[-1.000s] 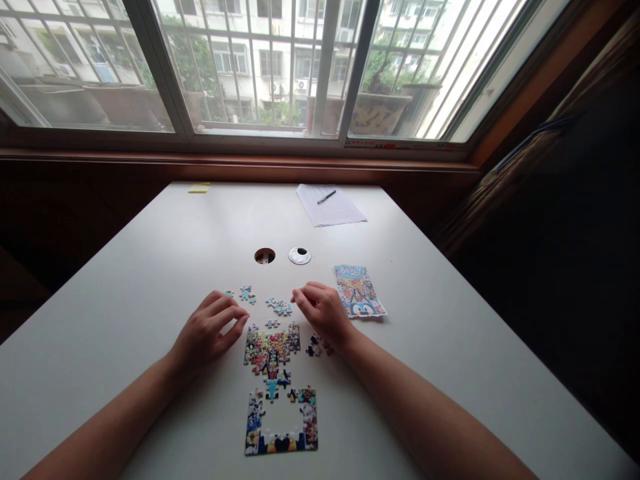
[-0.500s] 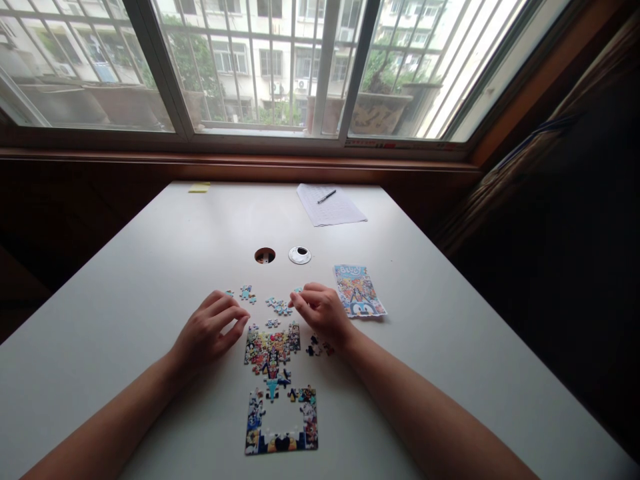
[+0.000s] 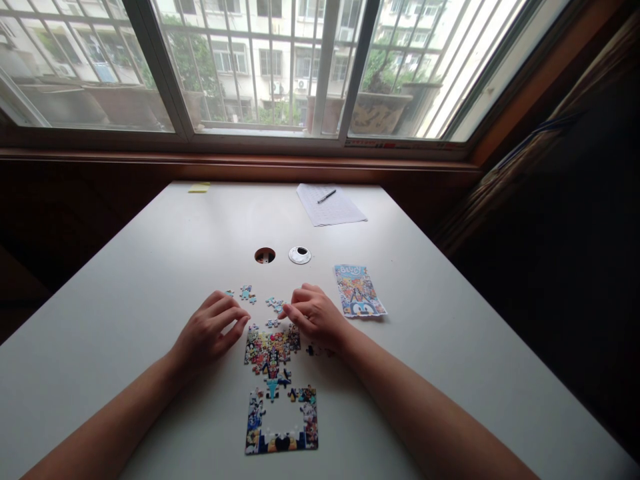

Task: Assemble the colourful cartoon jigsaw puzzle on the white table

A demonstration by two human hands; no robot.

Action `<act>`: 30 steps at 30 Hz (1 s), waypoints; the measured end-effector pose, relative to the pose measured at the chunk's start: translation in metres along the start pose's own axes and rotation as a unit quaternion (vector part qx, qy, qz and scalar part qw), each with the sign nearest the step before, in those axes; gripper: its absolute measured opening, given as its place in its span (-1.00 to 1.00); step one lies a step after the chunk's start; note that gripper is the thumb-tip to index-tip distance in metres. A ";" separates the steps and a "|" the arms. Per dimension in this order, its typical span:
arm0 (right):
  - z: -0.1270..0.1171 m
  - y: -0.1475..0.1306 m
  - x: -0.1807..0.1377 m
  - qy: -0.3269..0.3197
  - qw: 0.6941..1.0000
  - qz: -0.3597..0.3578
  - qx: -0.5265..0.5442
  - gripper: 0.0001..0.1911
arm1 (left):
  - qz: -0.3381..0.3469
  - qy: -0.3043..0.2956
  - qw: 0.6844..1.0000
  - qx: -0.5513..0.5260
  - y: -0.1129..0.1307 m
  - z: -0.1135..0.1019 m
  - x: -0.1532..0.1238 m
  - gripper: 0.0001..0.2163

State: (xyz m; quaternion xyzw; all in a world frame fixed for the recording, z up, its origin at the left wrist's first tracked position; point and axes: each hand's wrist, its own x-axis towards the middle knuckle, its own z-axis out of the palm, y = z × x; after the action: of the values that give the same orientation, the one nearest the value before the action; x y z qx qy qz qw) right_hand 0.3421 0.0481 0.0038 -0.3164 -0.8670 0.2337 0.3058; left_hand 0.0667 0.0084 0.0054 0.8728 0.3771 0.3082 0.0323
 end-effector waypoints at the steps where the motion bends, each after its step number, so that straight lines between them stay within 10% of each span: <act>1: 0.000 0.000 0.000 0.000 1.000 0.000 0.001 -0.58 | 0.001 0.000 1.000 0.001 0.000 0.000 0.000 -0.90; 30: 0.000 0.000 0.001 -0.032 0.999 0.001 -0.024 -0.68 | -0.003 -0.003 1.000 0.001 0.001 0.000 0.001 -0.90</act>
State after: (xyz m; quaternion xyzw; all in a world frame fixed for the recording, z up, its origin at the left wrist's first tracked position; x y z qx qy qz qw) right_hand 0.3409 0.0488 0.0044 -0.3170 -0.8813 0.2233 0.2703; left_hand 0.0680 0.0085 0.0069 0.8728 0.3795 0.3049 0.0336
